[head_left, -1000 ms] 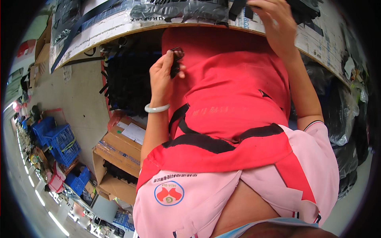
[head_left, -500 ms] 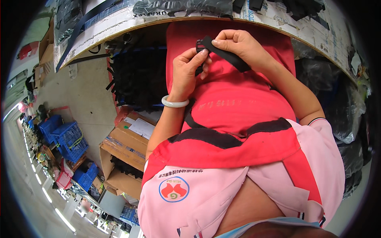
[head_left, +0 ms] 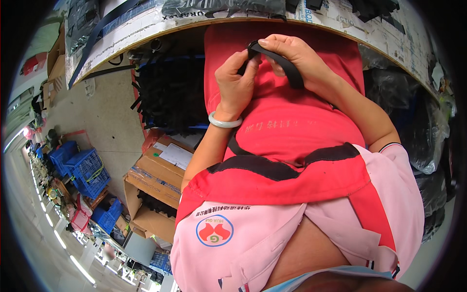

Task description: Threading nylon straps through plastic buckles at an assembly workstation.

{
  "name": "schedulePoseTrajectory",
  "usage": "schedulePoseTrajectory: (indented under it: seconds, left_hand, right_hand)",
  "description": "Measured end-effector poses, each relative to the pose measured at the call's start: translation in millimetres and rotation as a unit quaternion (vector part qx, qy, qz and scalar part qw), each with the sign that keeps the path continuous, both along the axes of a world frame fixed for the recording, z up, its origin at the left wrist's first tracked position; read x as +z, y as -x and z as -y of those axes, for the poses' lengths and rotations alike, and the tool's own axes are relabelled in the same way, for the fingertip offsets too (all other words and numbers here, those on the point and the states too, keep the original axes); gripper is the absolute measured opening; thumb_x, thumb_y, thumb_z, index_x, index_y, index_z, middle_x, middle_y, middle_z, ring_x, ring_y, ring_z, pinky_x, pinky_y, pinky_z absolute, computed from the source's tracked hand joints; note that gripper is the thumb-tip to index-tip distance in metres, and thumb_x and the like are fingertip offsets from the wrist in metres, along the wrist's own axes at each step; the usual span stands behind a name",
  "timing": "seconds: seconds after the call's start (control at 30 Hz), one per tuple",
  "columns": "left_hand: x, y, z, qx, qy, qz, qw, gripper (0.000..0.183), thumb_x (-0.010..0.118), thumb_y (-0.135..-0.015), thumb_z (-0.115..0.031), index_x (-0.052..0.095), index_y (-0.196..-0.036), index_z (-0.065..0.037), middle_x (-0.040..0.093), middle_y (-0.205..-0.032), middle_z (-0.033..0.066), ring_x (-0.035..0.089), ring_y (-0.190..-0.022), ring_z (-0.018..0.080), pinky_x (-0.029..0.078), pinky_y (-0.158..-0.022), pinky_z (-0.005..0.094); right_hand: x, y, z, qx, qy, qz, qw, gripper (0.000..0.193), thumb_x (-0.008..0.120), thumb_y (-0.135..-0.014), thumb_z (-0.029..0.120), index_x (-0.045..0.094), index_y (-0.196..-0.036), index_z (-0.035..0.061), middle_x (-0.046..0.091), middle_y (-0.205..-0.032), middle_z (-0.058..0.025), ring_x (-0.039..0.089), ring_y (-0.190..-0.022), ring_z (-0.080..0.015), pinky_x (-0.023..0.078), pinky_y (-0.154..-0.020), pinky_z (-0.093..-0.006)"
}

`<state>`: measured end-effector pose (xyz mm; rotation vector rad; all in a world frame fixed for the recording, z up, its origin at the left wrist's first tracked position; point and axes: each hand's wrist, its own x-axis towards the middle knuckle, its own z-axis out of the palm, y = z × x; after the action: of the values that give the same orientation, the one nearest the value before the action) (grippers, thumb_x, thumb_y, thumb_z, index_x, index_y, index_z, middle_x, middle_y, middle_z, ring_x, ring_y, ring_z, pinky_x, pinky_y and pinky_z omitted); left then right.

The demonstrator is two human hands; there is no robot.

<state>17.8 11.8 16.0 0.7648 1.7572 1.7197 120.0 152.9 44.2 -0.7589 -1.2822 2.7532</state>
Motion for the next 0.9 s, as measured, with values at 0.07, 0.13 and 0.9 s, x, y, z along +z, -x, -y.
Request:
schedulePoseTrajectory:
  seconds: [0.07,0.13,0.9]
  left_hand:
    - [-5,4,0,-0.012,0.001,-0.131,0.991,0.013,0.065,-0.086,0.000,0.067,-0.099,0.002,0.064,-0.077,0.0086,0.058,-0.065,0.0129,0.046,-0.058,0.0271]
    - [-11,9,0,-0.018,-0.016,-0.183,0.983,0.014,0.065,-0.086,0.001,0.067,-0.100,0.001,0.063,-0.077,0.0096,0.058,-0.064,0.0136,0.046,-0.058,0.0277]
    - [6,9,-6,-0.008,-0.031,0.191,0.981,0.021,0.063,-0.092,-0.009,0.066,-0.107,0.006,0.068,-0.079,0.0091,0.061,-0.059,0.0118,0.047,-0.048,0.0213]
  right_hand:
    - [2,5,3,-0.027,-0.104,0.042,0.993,0.024,0.063,-0.093,0.030,0.064,-0.093,0.0058,0.060,-0.070,0.0015,0.054,-0.053,-0.0039,0.042,-0.047,-0.0181]
    - [-1,6,4,-0.033,-0.095,0.040,0.994,0.024,0.063,-0.093,0.030,0.064,-0.095,0.0060,0.061,-0.072,0.0015,0.054,-0.054,-0.0039,0.042,-0.048,-0.0180]
    - [10,-8,-4,0.002,-0.311,0.038,0.950,0.019,0.066,-0.089,0.012,0.057,-0.099,-0.0008,0.059,-0.068,0.0001,0.054,-0.052,-0.0047,0.043,-0.046,-0.0186]
